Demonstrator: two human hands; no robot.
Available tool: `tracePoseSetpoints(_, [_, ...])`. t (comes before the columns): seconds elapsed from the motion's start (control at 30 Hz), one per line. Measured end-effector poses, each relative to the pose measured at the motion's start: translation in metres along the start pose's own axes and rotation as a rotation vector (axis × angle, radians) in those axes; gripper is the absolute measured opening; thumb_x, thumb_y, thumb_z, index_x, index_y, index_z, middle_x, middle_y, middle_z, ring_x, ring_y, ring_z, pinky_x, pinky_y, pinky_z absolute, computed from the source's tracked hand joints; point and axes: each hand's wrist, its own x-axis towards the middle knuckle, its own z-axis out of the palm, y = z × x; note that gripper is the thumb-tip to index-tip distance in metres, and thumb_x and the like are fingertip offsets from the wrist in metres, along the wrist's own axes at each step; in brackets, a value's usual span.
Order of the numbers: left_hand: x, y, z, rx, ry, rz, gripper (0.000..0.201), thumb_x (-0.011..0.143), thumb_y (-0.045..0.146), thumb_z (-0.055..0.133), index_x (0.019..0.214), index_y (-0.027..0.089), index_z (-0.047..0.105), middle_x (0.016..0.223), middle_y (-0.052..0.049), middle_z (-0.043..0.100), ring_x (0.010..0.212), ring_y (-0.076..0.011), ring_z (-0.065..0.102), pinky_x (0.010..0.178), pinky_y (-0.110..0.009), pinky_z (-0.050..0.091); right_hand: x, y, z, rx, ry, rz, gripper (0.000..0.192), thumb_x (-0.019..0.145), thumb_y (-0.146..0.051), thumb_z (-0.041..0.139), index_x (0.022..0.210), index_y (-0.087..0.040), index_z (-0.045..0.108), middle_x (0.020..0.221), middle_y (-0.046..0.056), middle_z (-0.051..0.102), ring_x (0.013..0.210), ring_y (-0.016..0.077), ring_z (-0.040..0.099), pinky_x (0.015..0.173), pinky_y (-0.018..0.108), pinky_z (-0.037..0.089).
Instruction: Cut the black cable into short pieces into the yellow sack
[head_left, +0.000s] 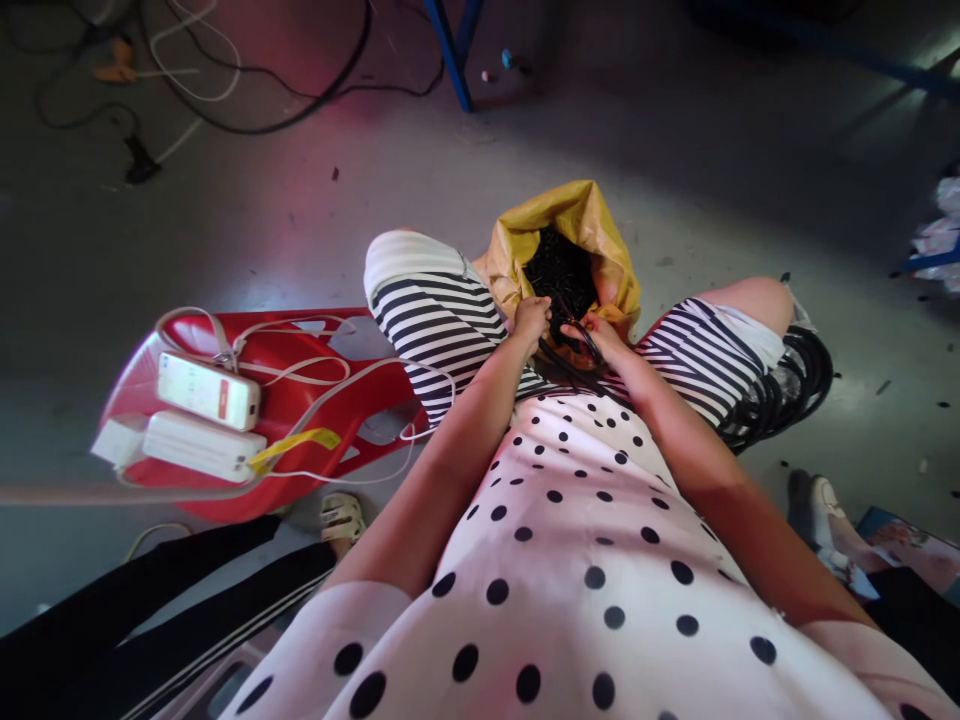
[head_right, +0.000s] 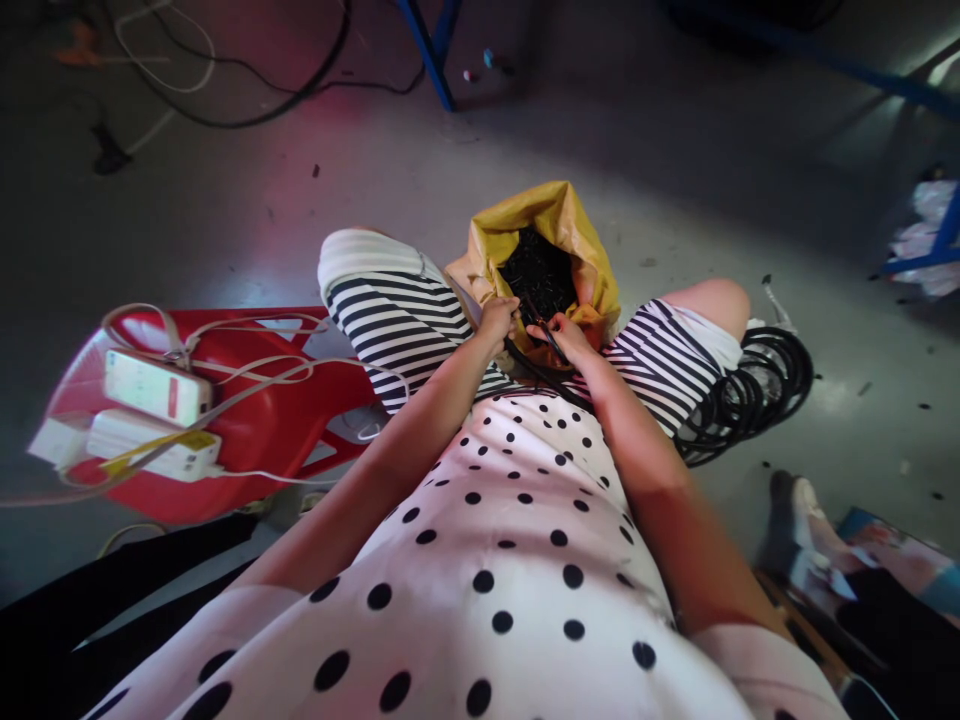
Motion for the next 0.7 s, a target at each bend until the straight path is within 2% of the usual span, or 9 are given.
tracePoseSetpoints(0.13, [-0.0006,-0.0001,-0.0003,-0.001,-0.020,-0.008,0.027,0.111,0.019,0.056,0.086,0.022,0.049,0.066,0.006,0.047,0.045,-0.0061,0.033,0.045,-0.021,0.021,-0.0048,-0.0053,0.0008,-0.015,0.013,0.049,0.042,0.100,-0.051,0.084,0.096,-0.027,0.050,0.065,-0.005,0.054,0.051,0.0140,0.050,0.047,0.024,0.040])
tracePoseSetpoints(0.23, [-0.0003,-0.0008,-0.0003,-0.001,-0.032,-0.006,0.028,0.112,0.020,0.056,0.086,0.022,0.049,0.065,0.006,0.047,0.046,-0.0064,0.033,0.046,-0.021,0.021,-0.0053,-0.0055,0.0006,-0.004,0.009,0.053,0.045,0.097,-0.053,0.087,0.095,-0.028,0.049,0.065,-0.005,0.054,0.050,0.0150,0.050,0.046,0.025,0.040])
tracePoseSetpoints(0.5, [0.0009,-0.0027,0.0001,0.046,-0.045,-0.004,0.027,0.113,0.021,0.055,0.086,0.021,0.053,0.065,0.005,0.049,0.047,-0.0070,0.036,0.048,-0.021,0.022,-0.0007,0.0018,-0.0009,-0.048,-0.037,0.016,0.044,0.099,-0.053,0.084,0.097,-0.026,0.050,0.067,-0.007,0.055,0.054,0.0129,0.051,0.048,0.022,0.038])
tracePoseSetpoints(0.7, [0.0009,-0.0046,-0.0003,0.088,-0.049,-0.011,0.032,0.113,0.020,0.058,0.081,0.021,0.051,0.061,0.004,0.049,0.046,-0.0077,0.036,0.048,-0.022,0.021,-0.0016,0.0034,0.0037,-0.058,-0.037,-0.004,0.046,0.100,-0.057,0.083,0.095,-0.028,0.048,0.061,-0.009,0.052,0.046,0.0140,0.049,0.043,0.023,0.037])
